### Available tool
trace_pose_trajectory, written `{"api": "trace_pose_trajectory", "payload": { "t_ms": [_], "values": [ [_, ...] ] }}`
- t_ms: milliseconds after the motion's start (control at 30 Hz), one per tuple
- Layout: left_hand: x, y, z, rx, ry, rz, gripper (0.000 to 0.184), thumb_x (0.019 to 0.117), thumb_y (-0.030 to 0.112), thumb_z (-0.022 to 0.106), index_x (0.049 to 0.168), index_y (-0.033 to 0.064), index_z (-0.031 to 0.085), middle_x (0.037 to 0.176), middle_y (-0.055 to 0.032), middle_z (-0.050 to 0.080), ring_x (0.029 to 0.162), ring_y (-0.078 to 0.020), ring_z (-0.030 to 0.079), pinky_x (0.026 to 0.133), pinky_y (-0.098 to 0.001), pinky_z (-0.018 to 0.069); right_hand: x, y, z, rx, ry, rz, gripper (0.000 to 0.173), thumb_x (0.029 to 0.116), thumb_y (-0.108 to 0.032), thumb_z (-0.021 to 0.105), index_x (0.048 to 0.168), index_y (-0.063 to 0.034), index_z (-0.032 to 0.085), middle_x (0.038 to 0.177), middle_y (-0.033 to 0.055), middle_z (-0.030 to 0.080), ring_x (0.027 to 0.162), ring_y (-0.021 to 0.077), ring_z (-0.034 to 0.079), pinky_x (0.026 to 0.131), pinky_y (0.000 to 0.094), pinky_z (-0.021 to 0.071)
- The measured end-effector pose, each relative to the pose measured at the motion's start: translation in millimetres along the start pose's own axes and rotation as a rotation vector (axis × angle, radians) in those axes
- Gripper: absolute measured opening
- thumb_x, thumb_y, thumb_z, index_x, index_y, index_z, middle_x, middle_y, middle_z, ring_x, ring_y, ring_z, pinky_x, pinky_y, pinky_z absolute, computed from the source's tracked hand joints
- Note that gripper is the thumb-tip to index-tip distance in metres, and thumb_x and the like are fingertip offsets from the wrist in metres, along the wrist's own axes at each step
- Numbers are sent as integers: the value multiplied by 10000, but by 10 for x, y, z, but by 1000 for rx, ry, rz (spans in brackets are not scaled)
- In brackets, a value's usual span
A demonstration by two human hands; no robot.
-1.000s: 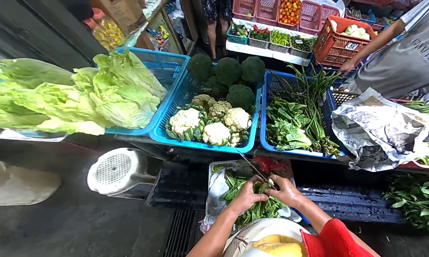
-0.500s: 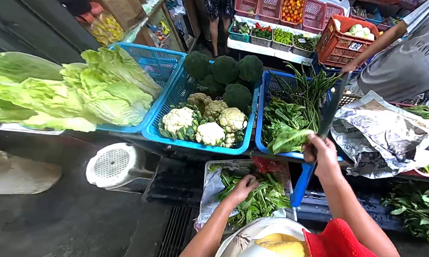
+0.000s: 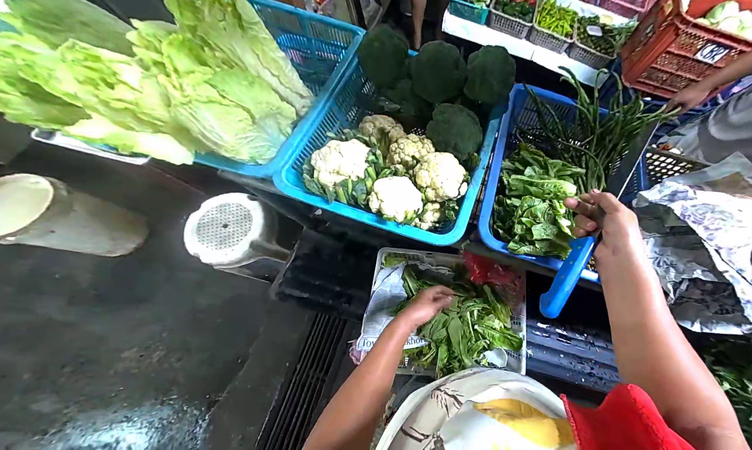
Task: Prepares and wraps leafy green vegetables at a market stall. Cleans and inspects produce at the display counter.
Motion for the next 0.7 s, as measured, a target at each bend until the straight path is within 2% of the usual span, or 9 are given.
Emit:
{"api": "trace_pose_trajectory", "payload": {
  "t_ms": [67,133,233,333,433,500,567,633,700],
  "values": [
    [145,-131,-229,25,192,-38,318,1071,142,497,1328,-22,586,1253,-216,656,1111,-296,676,969,-462,547,-112,36,-61,-34,-34,-42,264,1098,-246,403,1129,-81,607,743,6,670,422,30,426,399,177,376],
    [318,-328,-416,173,305,-85,298,1060,148,506,1276,-11,636,1232,-211,672,1112,-298,682,999,-469,538,-259,105,-189,-124,-143,-91,311,1103,-236,358,1184,-80,614,678,-26,587,421,35,409,402,190,395],
    [506,-519,-420,480,268,-139,320,1041,198,535,1280,26,660,1295,-216,655,1246,-364,610,1083,-565,455,-526,268,-437,-316,-404,-129,263,1035,-231,465,1191,-75,609,651,-51,550,438,32,438,417,200,419],
    [652,-669,-171,699,258,-229,529,958,279,677,1411,33,560,1433,-263,542,1349,-460,501,1077,-662,420,-834,470,-616,-544,-665,-28,355,928,-378,681,1158,-108,671,688,-107,560,507,-5,449,462,179,393],
    [713,-742,0,821,315,-304,713,875,176,717,1497,1,417,1451,-276,514,1345,-456,500,1076,-641,408,-1043,715,-664,-795,-864,79,643,881,-546,693,1322,-84,617,836,-73,635,663,11,538,605,217,474],
    [661,-674,10,754,343,-320,717,881,120,674,1511,-7,357,1385,-278,566,1285,-445,562,1055,-625,443,-1112,897,-651,-892,-910,152,806,862,-585,676,1450,-63,500,953,-6,690,783,50,617,742,280,543],
    [552,-596,-65,591,343,-287,709,895,152,663,1511,-3,346,1351,-282,591,1241,-444,601,1021,-625,482,-1144,1060,-617,-958,-936,194,857,899,-600,614,1538,-70,401,1045,57,710,883,108,659,855,355,557],
    [410,-546,-187,340,301,-180,663,878,132,713,1462,-23,439,1294,-295,608,1210,-432,605,1029,-606,482,-1169,1195,-545,-1004,-938,190,797,959,-572,547,1568,-91,367,1039,98,695,890,164,653,878,414,542],
    [202,-437,-234,41,214,-71,571,850,48,730,1389,-21,555,1209,-230,657,1098,-308,639,966,-488,516,-1190,1285,-436,-1054,-902,176,756,992,-565,518,1589,-131,356,1077,128,690,936,224,662,920,473,535]
  ]
}}
Point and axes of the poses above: each hand's wrist, its own x-axis towards the middle knuckle, its own z-axis out of the palm, y = z × x, the point moved 1 cm from there along x, towards the middle knuckle
